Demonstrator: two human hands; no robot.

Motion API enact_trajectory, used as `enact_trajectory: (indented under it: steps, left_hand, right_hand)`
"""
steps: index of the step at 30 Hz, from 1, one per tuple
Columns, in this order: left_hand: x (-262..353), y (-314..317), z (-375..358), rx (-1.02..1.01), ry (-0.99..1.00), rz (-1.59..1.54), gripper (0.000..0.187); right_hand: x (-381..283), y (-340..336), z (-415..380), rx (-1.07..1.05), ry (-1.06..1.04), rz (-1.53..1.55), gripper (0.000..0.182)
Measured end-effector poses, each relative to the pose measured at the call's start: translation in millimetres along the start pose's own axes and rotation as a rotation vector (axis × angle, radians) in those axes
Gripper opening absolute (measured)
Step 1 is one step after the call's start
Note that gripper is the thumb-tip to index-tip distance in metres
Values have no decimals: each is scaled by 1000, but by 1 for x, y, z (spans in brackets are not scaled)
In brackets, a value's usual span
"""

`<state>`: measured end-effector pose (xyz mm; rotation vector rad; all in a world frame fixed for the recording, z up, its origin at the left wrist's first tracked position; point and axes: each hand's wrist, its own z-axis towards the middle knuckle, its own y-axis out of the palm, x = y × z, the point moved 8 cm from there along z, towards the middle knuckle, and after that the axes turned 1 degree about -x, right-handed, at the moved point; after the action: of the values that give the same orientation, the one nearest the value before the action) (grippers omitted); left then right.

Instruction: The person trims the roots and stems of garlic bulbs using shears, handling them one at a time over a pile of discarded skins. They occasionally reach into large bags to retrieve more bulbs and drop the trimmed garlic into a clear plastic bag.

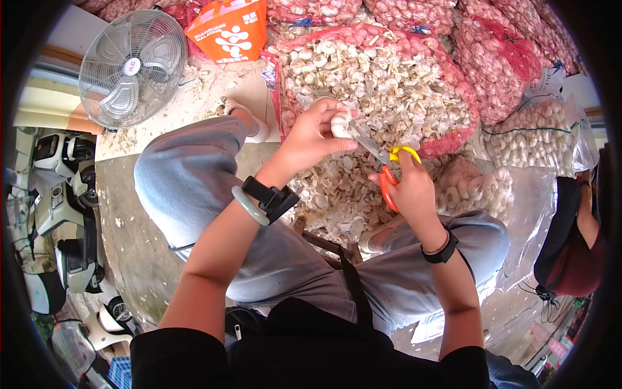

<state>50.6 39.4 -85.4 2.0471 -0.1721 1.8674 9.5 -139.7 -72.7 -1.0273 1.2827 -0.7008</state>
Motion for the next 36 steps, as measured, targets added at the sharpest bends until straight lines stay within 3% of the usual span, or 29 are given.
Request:
enact_trajectory:
  steps: [6, 9, 11, 15, 17, 19, 25, 27, 36]
  left_hand:
    - [-5, -4, 2, 28, 5, 6, 46]
    - [2, -2, 3, 24, 10, -37, 44]
    - [4, -1, 3, 9, 24, -83, 42]
    - [8, 2, 1, -4, 50, -265, 37]
    - [7, 1, 1, -5, 25, -374, 39]
    - [3, 1, 1, -48, -13, -384, 47]
    - [-6, -3, 0, 45, -70, -430, 51]
    - [-7, -1, 0, -6, -81, -426, 51]
    - [-14, -2, 1, -44, -131, -437, 50]
  right_hand:
    - [4, 4, 2, -86, 87, 7, 53]
    - [17, 21, 3, -86, 48, 276, 51]
    - [36, 32, 5, -125, 195, 482, 56]
    - [27, 12, 4, -85, 172, 337, 64]
    - [5, -7, 4, 179, -156, 96, 73]
    - [0, -9, 4, 144, -152, 78, 74]
    - [-9, -9, 3, 133, -200, -25, 75]
    - [-10, -10, 2, 157, -218, -52, 75]
    - [-2, -7, 3, -2, -71, 92, 72]
